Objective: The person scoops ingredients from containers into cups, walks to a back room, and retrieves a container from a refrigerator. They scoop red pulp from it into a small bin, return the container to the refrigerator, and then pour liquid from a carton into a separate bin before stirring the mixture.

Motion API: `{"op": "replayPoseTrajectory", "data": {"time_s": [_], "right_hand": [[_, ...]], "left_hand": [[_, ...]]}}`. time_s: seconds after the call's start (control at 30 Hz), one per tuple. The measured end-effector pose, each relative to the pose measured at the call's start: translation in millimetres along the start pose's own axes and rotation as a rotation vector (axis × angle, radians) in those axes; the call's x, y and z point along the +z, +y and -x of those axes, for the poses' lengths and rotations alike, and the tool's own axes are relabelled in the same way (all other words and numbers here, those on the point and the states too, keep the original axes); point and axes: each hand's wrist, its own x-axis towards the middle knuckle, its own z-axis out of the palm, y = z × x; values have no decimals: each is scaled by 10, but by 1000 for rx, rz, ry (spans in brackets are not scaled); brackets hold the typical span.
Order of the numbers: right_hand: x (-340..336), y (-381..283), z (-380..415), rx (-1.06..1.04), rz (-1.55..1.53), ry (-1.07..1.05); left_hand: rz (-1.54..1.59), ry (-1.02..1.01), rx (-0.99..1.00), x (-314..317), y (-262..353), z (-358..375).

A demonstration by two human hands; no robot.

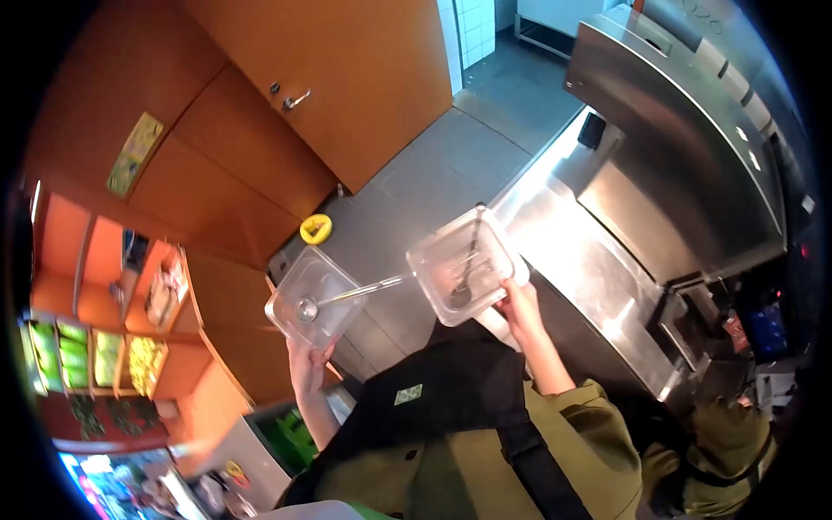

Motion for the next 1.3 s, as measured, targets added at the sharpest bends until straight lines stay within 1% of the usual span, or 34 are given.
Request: {"op": "replayPoseTrajectory", "data": {"time_s": [0.03,0.07,0.1,0.13,0.17,0.27,0.3,0.33,0.37,0.43,0.47,0.53,0.57,0.6,0.67,0.73,0.8,0.83,0.93,0.97,1.0,1.03,1.07,1.1,1.13,1.17,1.2,1.23,1.27,1.3], "right_hand": [[131,2,-384,-3,-20,-1],[204,29,-795,-1,-30,-2],[334,57,-1192,39,-46,53],[526,35,-1539,26,-94,79],[663,15,-1932,19,-100,113],[1124,-90,-3192,-49,-149,166],[1269,-221,-3511,-33,-105,129],[1527,-462,-3748,-50,-131,102],[1749,-694,-3808,-58,-156,124],[2159,-1089,-4299,-82,-196,137],[2318,-1258,-4592,-94,-188,191],[2412,-1502,-5306,-92,-292,174],[2438,-1595,-5651,-108,-319,212],[2206,-1703,-5714,-53,-214,239],[2333,-1978,-6209,-88,-231,373],[2266,-2267,-6830,-135,-198,445],[2188,-2598,-7372,-177,-216,543],[2243,-2778,-7450,-199,-242,646],[2323,-3452,-7796,-327,-445,722],[2252,-3608,-7931,-407,-511,728],[2121,-3720,-8108,-440,-558,762],[1942,-3794,-8317,-478,-598,786],[1756,-3830,-8519,-503,-635,794],[1562,-3937,-8734,-512,-660,839],[1372,-4082,-8991,-502,-727,909],[1100,-4204,-9250,-511,-728,916],[1015,-4325,-9543,-516,-746,924],[898,-4581,-9747,-479,-749,1017],[805,-4848,-9881,-492,-754,1054],[802,-4970,-9964,-553,-769,1022]], "left_hand": [[-21,-47,41,179,172,-429],[-30,-88,28,315,311,-906],[-32,-117,10,426,427,-1365],[-31,-140,-8,553,518,-1774],[-44,-154,28,753,598,-2169],[-55,-89,-63,1277,786,-3362],[-48,-93,-82,1435,864,-3756],[37,-140,-161,1581,940,-4161],[-15,-141,-176,1756,1071,-4340],[-90,-156,-226,2192,1234,-5047],[-115,-174,-248,2360,1297,-5454],[-122,-229,-243,2798,1308,-6259],[-97,-249,-268,3018,1272,-6668],[-86,-272,-276,3269,1244,-6705],[-97,-304,-281,3795,1161,-7404],[-138,-425,-300,4428,1058,-8205],[-131,-443,-311,5229,935,-8886],[-124,-487,-298,5513,915,-9091],[-185,-715,-381,6834,889,-9892],[-223,-730,-400,7325,859,-10068],[-307,-777,-364,7829,799,-10242],[-338,-843,-392,8286,690,-10458],[-369,-891,-411,8629,605,-10603],[-423,-933,-483,9089,531,-10672],[-476,-943,-478,9532,380,-10737],[-452,-1003,-476,9887,176,-10870],[-412,-995,-505,10211,74,-11044],[-365,-1003,-536,10615,-111,-11102],[-387,-1032,-570,10929,-329,-11242],[-403,-1032,-619,11086,-427,-11337]]}}
